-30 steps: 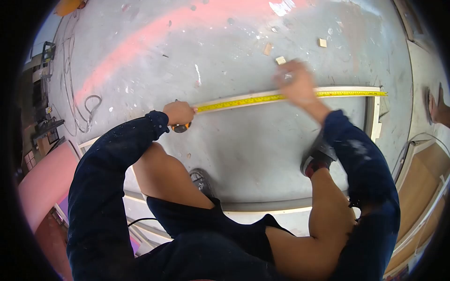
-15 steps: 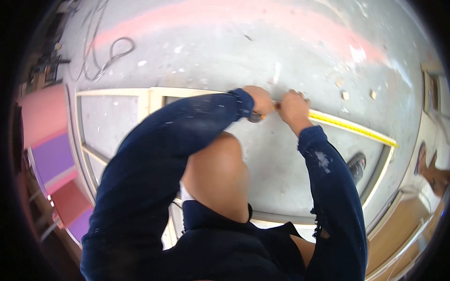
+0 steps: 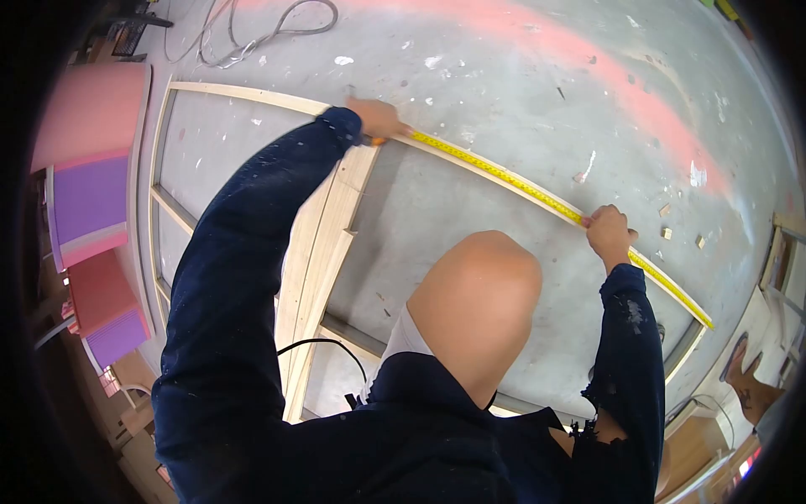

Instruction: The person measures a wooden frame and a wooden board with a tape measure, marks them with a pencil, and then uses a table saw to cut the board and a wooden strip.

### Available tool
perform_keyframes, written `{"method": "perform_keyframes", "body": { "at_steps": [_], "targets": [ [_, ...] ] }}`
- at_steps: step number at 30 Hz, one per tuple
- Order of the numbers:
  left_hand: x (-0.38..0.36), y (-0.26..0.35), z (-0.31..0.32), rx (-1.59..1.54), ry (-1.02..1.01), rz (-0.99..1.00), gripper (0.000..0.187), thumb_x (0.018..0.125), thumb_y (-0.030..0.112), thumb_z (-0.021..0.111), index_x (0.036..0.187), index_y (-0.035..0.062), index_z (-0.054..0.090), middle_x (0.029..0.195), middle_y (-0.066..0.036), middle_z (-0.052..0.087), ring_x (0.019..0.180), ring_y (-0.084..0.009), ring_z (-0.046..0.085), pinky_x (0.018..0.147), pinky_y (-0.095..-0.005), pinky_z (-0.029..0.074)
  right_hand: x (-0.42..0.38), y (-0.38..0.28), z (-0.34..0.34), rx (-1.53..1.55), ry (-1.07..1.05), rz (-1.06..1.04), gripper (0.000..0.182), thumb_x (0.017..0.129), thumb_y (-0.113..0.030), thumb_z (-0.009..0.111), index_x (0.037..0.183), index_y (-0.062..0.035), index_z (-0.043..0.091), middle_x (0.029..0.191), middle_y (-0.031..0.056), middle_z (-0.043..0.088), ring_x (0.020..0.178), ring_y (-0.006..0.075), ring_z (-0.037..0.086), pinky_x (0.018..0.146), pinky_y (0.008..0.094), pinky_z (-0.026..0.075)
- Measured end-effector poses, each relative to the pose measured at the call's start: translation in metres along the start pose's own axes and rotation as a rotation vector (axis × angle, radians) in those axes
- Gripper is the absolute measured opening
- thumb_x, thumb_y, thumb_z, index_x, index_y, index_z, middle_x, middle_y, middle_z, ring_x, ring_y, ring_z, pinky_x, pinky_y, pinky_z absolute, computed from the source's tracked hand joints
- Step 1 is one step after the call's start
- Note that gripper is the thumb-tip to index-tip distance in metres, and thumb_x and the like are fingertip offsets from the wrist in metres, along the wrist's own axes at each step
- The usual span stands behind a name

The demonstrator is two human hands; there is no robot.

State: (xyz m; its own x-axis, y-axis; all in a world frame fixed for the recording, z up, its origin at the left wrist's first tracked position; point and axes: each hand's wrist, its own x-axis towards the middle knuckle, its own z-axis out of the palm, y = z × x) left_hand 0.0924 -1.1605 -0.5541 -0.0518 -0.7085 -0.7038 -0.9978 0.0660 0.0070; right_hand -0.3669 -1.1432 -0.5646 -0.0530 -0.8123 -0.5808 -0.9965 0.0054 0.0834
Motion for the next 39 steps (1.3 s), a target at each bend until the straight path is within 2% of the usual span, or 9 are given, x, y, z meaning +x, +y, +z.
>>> {"method": "perform_keyframes", "body": {
  "at_steps": [1,5,15,22,24,29,35,37,39],
  "targets": [
    [-0.010,-0.021,-0.003,0.001,0.025,-0.096,0.066,0.085,0.066,0.046,0.102,0.0065,0.069,0.111,-0.014,0.067,0.110,-0.0315,0.059,0.095,-0.0601,0.032,0.000,-0.001,0.000,0.007,-0.005,0.011,0.023,0.086,-0.037,0.065,0.096,-0.0168,0.070,0.108,0.0033,0.063,0.109,0.0231,0.057,0.092,0.0571,0.037],
    [-0.024,-0.065,-0.010,-0.009,0.025,-0.309,0.061,0.085,0.064,0.050,0.103,0.0092,0.069,0.104,-0.011,0.069,0.104,-0.0286,0.062,0.094,-0.0614,0.025,-0.001,-0.005,0.000,0.000,0.001,0.041,0.023,0.086,-0.036,0.065,0.096,-0.0164,0.070,0.107,0.0033,0.063,0.108,0.0230,0.057,0.091,0.0574,0.037],
    [-0.023,-0.079,-0.002,-0.016,0.055,-0.250,0.058,0.083,0.061,0.055,0.104,0.0082,0.068,0.103,-0.011,0.069,0.100,-0.0267,0.063,0.089,-0.0566,0.025,0.005,0.004,0.007,0.075,0.054,0.032,0.017,0.082,-0.030,0.068,0.090,-0.0156,0.069,0.095,0.0039,0.069,0.100,0.0258,0.062,0.086,0.0548,0.039],
    [-0.022,-0.077,-0.004,-0.067,0.012,-0.251,0.056,0.084,0.059,0.056,0.107,0.0091,0.068,0.106,-0.012,0.068,0.103,-0.0273,0.062,0.092,-0.0597,0.023,0.008,0.009,0.008,0.096,0.053,0.006,0.020,0.080,-0.032,0.069,0.090,-0.0143,0.069,0.093,0.0042,0.070,0.095,0.0259,0.065,0.084,0.0519,0.040],
    [-0.021,-0.077,-0.005,-0.066,-0.001,-0.230,0.043,0.086,0.046,0.055,0.109,0.0122,0.069,0.107,-0.008,0.069,0.106,-0.0273,0.061,0.094,-0.0613,0.022,0.010,0.011,0.010,0.098,0.045,0.015,0.022,0.080,-0.032,0.070,0.091,-0.0138,0.068,0.091,0.0049,0.070,0.092,0.0255,0.065,0.084,0.0516,0.040],
    [-0.018,-0.080,-0.002,-0.085,0.083,-0.264,0.046,0.084,0.051,0.058,0.100,0.0103,0.071,0.099,-0.010,0.070,0.099,-0.0278,0.063,0.090,-0.0568,0.027,0.014,0.018,0.009,0.108,0.037,-0.046,0.021,0.079,-0.030,0.071,0.089,-0.0105,0.069,0.089,0.0083,0.070,0.087,0.0269,0.066,0.080,0.0482,0.045],
    [-0.019,-0.079,0.000,-0.119,0.130,-0.324,0.037,0.077,0.043,0.061,0.093,0.0105,0.072,0.093,-0.009,0.071,0.090,-0.0279,0.066,0.088,-0.0545,0.030,0.050,0.017,-0.004,0.061,-0.113,-0.362,0.022,0.079,-0.023,0.068,0.084,-0.0017,0.069,0.078,0.0146,0.068,0.072,0.0321,0.065,0.066,0.0387,0.050],
    [-0.021,-0.077,-0.001,-0.141,0.118,-0.327,0.036,0.076,0.040,0.062,0.094,0.0103,0.072,0.093,-0.009,0.071,0.088,-0.0280,0.066,0.088,-0.0542,0.031,0.057,-0.030,-0.019,0.161,0.038,-0.561,0.021,0.083,-0.019,0.063,0.087,0.0001,0.069,0.077,0.0162,0.067,0.067,0.0311,0.065,0.064,0.0388,0.050],
    [-0.022,-0.077,-0.001,-0.138,0.123,-0.338,0.036,0.074,0.038,0.062,0.094,0.0101,0.072,0.093,-0.010,0.071,0.086,-0.0279,0.067,0.087,-0.0536,0.032,0.053,-0.098,-0.027,0.471,-0.005,-0.591,0.019,0.086,-0.015,0.058,0.089,0.0011,0.068,0.075,0.0157,0.066,0.063,0.0271,0.063,0.060,0.0376,0.049]
  ]
}}
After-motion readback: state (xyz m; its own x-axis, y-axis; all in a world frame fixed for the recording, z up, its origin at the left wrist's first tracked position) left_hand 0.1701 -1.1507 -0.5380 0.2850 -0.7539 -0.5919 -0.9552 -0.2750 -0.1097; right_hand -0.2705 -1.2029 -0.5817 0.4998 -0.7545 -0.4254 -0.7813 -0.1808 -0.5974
